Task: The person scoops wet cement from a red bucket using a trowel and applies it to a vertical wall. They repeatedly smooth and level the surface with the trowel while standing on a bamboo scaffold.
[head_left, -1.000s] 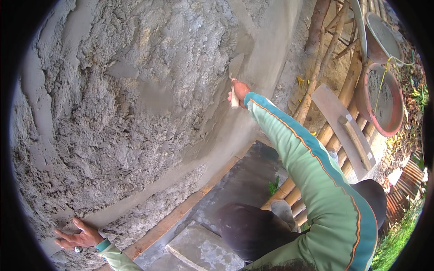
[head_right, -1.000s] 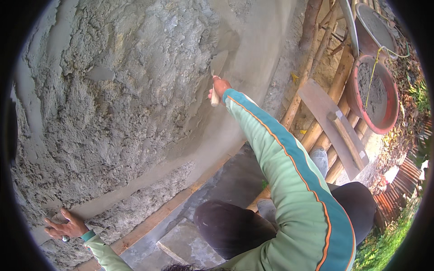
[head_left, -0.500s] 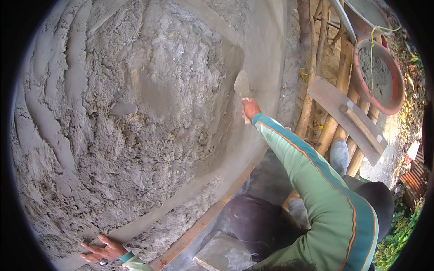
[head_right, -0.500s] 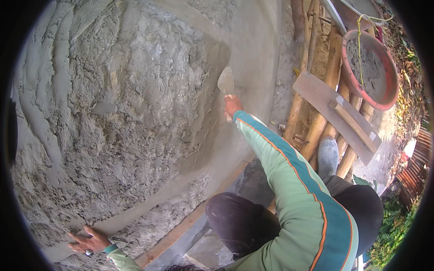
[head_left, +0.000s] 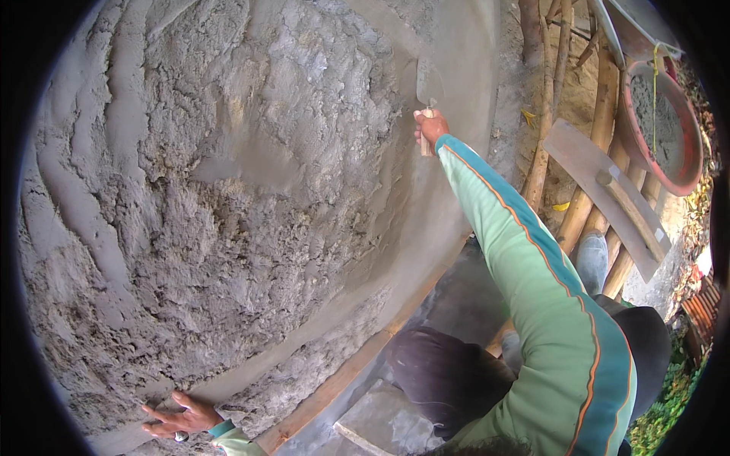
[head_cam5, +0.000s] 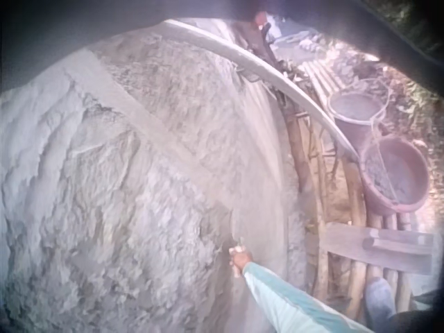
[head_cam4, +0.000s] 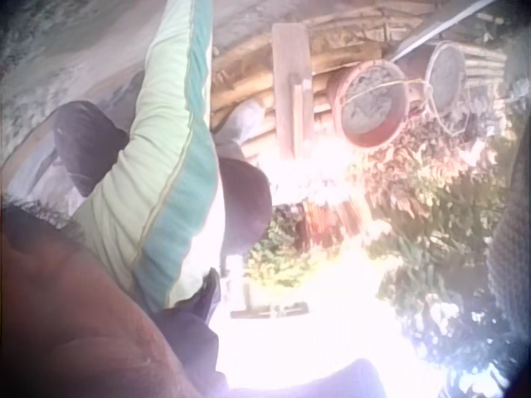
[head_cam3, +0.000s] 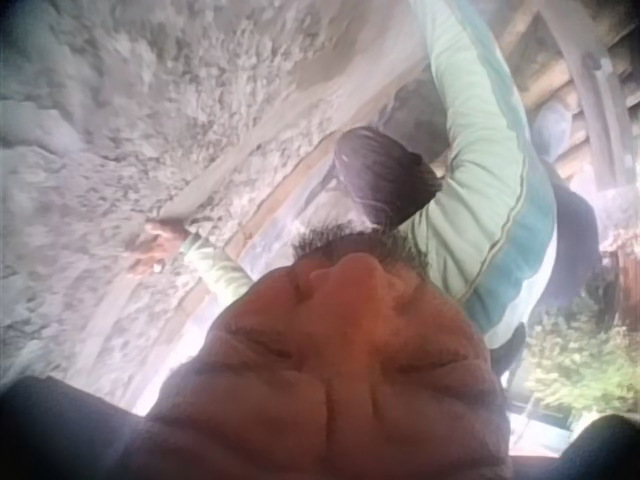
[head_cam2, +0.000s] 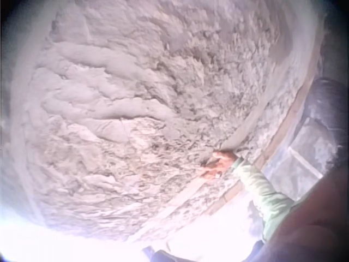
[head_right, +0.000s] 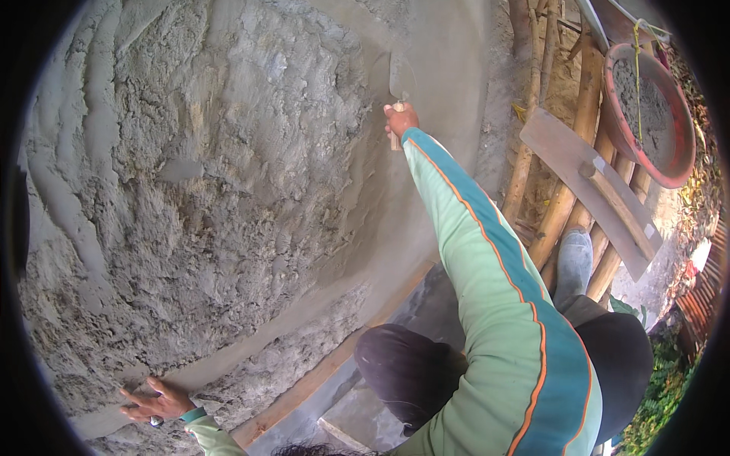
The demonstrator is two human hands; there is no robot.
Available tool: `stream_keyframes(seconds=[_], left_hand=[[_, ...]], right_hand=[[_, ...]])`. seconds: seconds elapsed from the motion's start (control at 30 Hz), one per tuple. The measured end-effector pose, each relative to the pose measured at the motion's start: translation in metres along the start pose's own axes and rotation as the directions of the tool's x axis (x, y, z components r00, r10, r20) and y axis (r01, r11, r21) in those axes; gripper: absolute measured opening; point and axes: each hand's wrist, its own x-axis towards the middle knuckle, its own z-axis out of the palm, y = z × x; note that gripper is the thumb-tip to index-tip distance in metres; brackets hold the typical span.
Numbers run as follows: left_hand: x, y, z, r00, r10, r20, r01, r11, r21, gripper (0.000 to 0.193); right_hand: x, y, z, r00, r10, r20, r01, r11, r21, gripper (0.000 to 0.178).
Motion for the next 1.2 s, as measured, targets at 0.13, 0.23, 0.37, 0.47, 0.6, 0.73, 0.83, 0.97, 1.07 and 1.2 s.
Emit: stream_keyframes(seconds=[0.13, 0.23, 0.37, 0.47, 0.6, 0.73, 0.83, 0.97, 1.07, 1.2], left_hand=[[0.0, -0.002, 0.001, 1.0, -0.004, -0.005, 0.004, 1.0, 0.002, 0.082], [-0.001, -0.007, 0.003, 1.0, -0.014, -0.003, 0.014, 1.0, 0.003, 0.083], [0.001, -0.003, 0.002, 1.0, 0.008, 0.004, -0.008, 1.0, 0.009, 0.082], [0.002, -0.003, -0.002, 1.0, 0.023, 0.011, -0.023, 0.999, 0.024, 0.082], [0.0, 0.0, -0.004, 1.0, 0.014, 0.007, -0.014, 1.0, 0.027, 0.081], [-0.001, -0.005, -0.003, 1.0, -0.003, 0.009, 0.003, 0.999, 0.032, 0.083], [0.0, -0.007, -0.009, 1.0, 0.015, 0.008, -0.015, 0.999, 0.034, 0.082], [0.001, -0.007, -0.004, 1.0, 0.017, 0.002, -0.017, 1.0, 0.008, 0.081], [0.005, 0.003, 0.001, 1.0, 0.0, 0.016, 0.0, 1.0, -0.01, 0.081], [-0.001, -0.005, -0.007, 1.0, -0.01, 0.018, 0.01, 1.0, 0.016, 0.081]], right_hand=[[-0.01, 0.016, 0.009, 0.996, -0.085, 0.013, 0.085, 0.996, 0.0, 0.033], [-0.036, 0.034, 0.011, 0.992, -0.111, 0.054, 0.108, 0.993, 0.05, 0.035], [-0.075, 0.051, -0.009, 0.978, 0.019, 0.207, -0.039, 0.995, 0.091, 0.032], [-0.118, 0.052, -0.037, 0.884, 0.117, 0.453, -0.236, 0.948, 0.215, 0.029], [-0.166, 0.027, -0.071, 0.787, 0.079, 0.612, -0.406, 0.813, 0.417, 0.032], [-0.214, -0.016, -0.074, 0.96, -0.184, 0.21, 0.015, 0.786, 0.618, 0.034], [-0.216, -0.02, -0.057, 0.901, -0.312, -0.301, 0.423, 0.785, 0.453, 0.038], [-0.186, 0.01, -0.035, 0.954, -0.225, -0.201, 0.27, 0.932, 0.242, 0.043], [-0.149, 0.019, -0.035, 0.964, -0.243, -0.106, 0.233, 0.968, -0.098, 0.052], [-0.147, -0.023, -0.05, 0.981, -0.154, -0.118, 0.162, 0.985, 0.054, 0.049]])
